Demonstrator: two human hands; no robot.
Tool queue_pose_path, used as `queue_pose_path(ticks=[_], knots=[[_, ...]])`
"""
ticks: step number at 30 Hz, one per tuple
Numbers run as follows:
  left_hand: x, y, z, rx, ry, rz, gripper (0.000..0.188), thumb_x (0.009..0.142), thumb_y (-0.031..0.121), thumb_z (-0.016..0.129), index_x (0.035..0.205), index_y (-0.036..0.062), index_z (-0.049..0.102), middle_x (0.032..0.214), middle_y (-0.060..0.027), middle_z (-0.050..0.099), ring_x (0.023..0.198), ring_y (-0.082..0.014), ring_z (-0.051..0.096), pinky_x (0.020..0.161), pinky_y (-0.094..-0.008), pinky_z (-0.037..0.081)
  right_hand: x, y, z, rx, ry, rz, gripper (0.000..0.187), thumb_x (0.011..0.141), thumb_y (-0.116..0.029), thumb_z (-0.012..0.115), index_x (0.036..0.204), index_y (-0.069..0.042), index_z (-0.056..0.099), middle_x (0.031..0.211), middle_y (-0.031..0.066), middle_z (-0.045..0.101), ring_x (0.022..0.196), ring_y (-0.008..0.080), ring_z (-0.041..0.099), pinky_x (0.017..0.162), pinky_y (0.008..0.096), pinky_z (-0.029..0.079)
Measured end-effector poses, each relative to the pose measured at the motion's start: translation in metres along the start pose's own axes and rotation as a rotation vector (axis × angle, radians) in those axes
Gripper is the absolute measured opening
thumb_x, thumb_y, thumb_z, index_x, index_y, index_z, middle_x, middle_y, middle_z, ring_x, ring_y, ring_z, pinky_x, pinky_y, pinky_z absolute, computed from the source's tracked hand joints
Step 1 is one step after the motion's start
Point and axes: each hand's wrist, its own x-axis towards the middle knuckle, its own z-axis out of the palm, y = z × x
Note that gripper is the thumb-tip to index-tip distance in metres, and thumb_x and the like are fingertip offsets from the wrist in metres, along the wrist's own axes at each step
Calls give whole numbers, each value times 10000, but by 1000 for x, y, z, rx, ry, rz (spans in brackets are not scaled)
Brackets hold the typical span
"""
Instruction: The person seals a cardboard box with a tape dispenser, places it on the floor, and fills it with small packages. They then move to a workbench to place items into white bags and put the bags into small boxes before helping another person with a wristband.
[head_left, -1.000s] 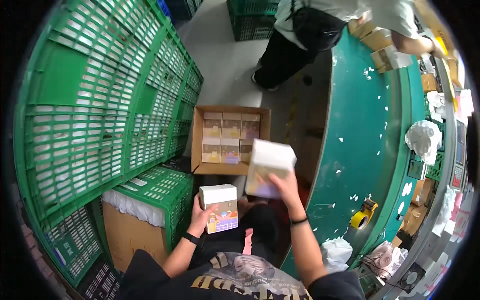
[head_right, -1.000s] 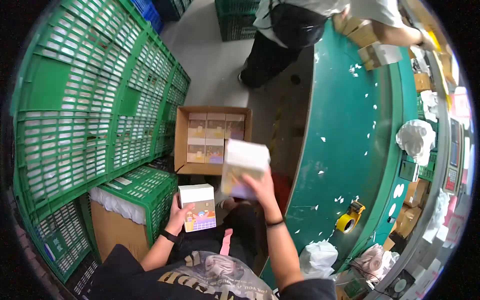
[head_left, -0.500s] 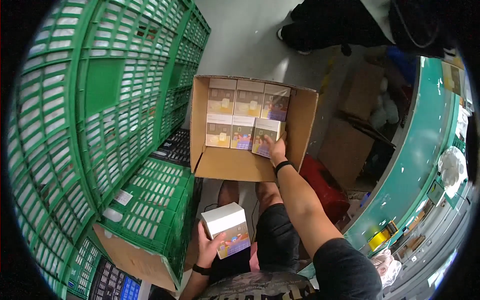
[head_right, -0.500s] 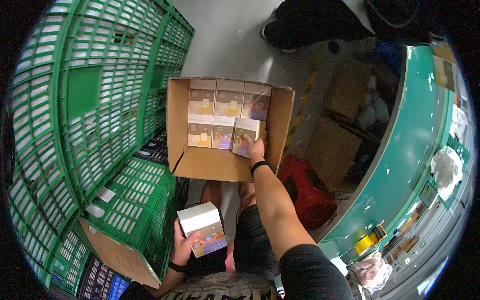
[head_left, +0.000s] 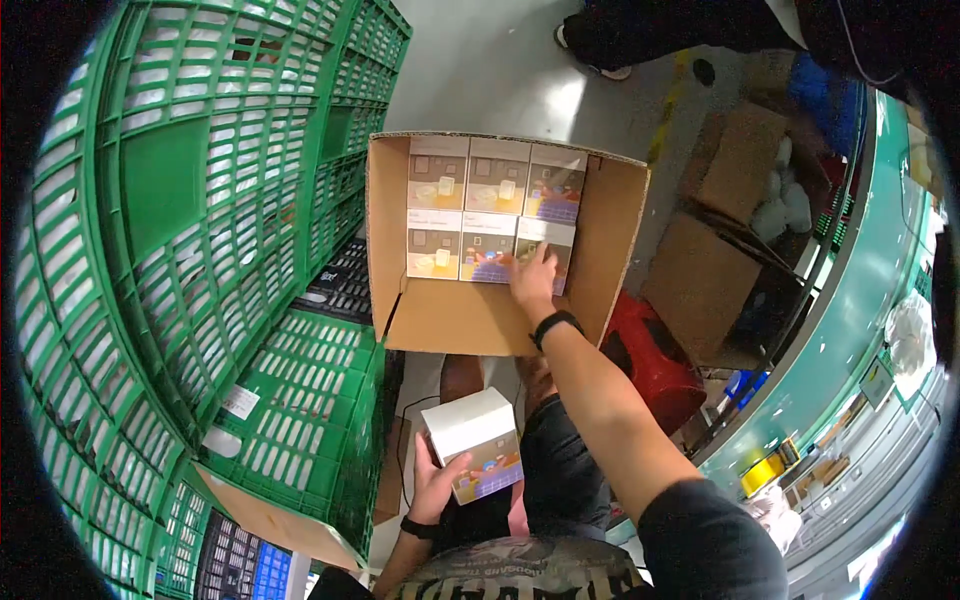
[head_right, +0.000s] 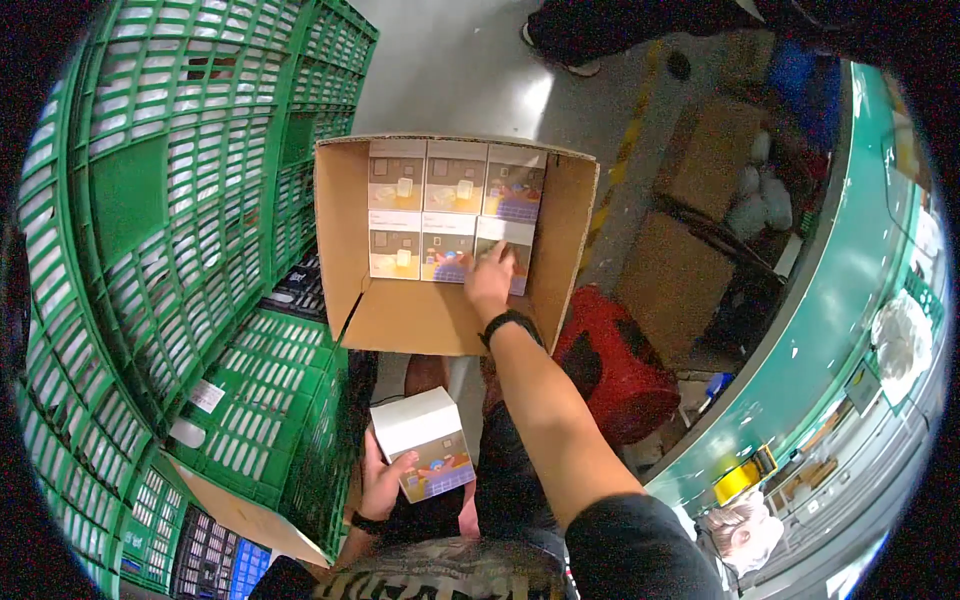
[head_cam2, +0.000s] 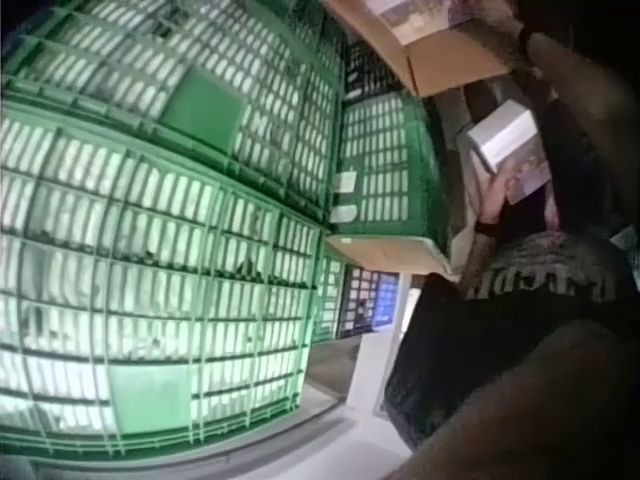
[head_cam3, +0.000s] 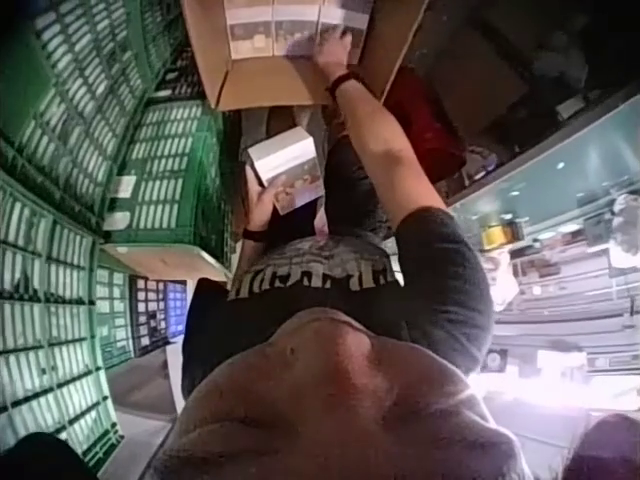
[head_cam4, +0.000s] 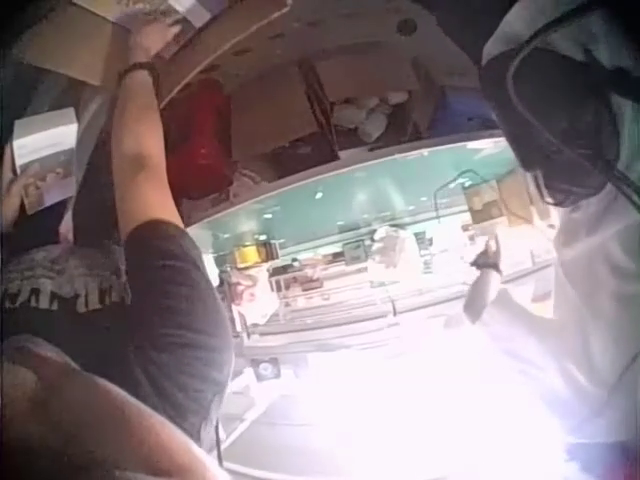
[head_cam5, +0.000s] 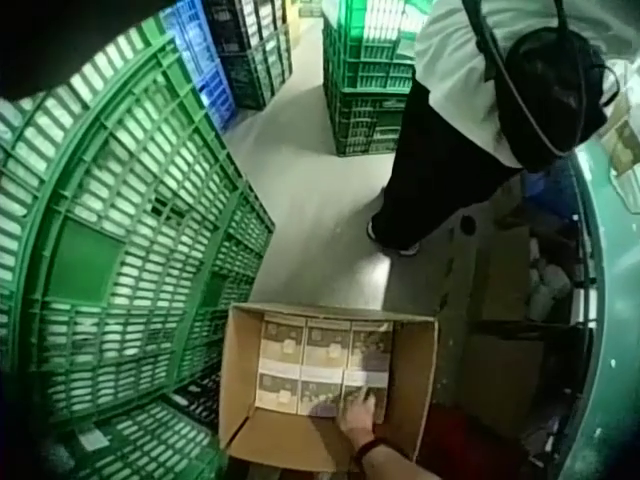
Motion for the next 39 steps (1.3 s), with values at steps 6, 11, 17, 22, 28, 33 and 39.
queue_pose_path(ticks=[6, 11, 17, 22, 28, 33, 39], knots=[[13, -1, 2, 69, 20, 76, 755, 820, 3, 668, 1467, 30, 280, 1341, -119, 498, 1224, -218, 498, 1031, -380, 425, 37, 0, -3, 236, -238, 184, 726, 963, -470, 535, 1428, 61, 368, 1439, 275, 450, 1345, 372, 432, 1096, 433, 366], [10, 11, 1, -7, 192, 231, 740, 830, 27, 656, 1468, 27, 280, 1349, -126, 499, 1241, -217, 490, 1053, -382, 408, -59, -47, -105, 594, -828, -286, 671, 990, -470, 495, 1441, 19, 403, 1452, 147, 497, 1375, 289, 406, 1100, 420, 355], [35, 51, 43, 29, -51, 287, 772, 834, 72, 685, 1477, -2, 263, 1391, -129, 465, 1270, -226, 469, 1068, -373, 391, -180, -22, -209, 1020, -928, -347, 713, 929, -304, 665, 1476, -4, 320, 1358, 128, 535, 1242, 216, 498, 1025, 369, 426], [74, 39, 78, 244, -187, 285, 690, 870, 104, 678, 1451, -28, 331, 1388, -117, 472, 1282, -222, 464, 1074, -362, 384, -177, 19, -207, 1108, -763, 60, 718, 897, -238, 704, 1460, 0, 327, 1276, 111, 557, 1132, 180, 554, 951, 331, 474], [184, 107, 23, 1049, 476, 909, 605, 930, 201, 666, 1406, -69, 409, 1423, -226, 454, 1313, -314, 456, 1057, -373, 406, -101, -5, -145, 986, -148, -67, 677, 864, -312, 726, 1376, 10, 419, 1220, 139, 617, 1103, 232, 606, 937, 349, 489], [288, 178, -22, 630, 187, 389, 520, 944, 204, 633, 1339, -94, 474, 1278, -189, 607, 1130, -257, 599, 969, -349, 463, -11, -80, -94, 796, -97, -112, 788, 806, -411, 758, 1366, 27, 418, 1263, 273, 582, 1174, 381, 582, 988, 413, 468], [312, 142, -12, 712, 214, 405, 390, 954, 202, 632, 1231, -68, 581, 1165, -99, 671, 1035, -200, 625, 909, -303, 463, 69, -129, -2, 745, -46, -130, 732, 823, -413, 730, 1347, 22, 460, 1233, 301, 582, 1204, 430, 535, 1022, 445, 439]])
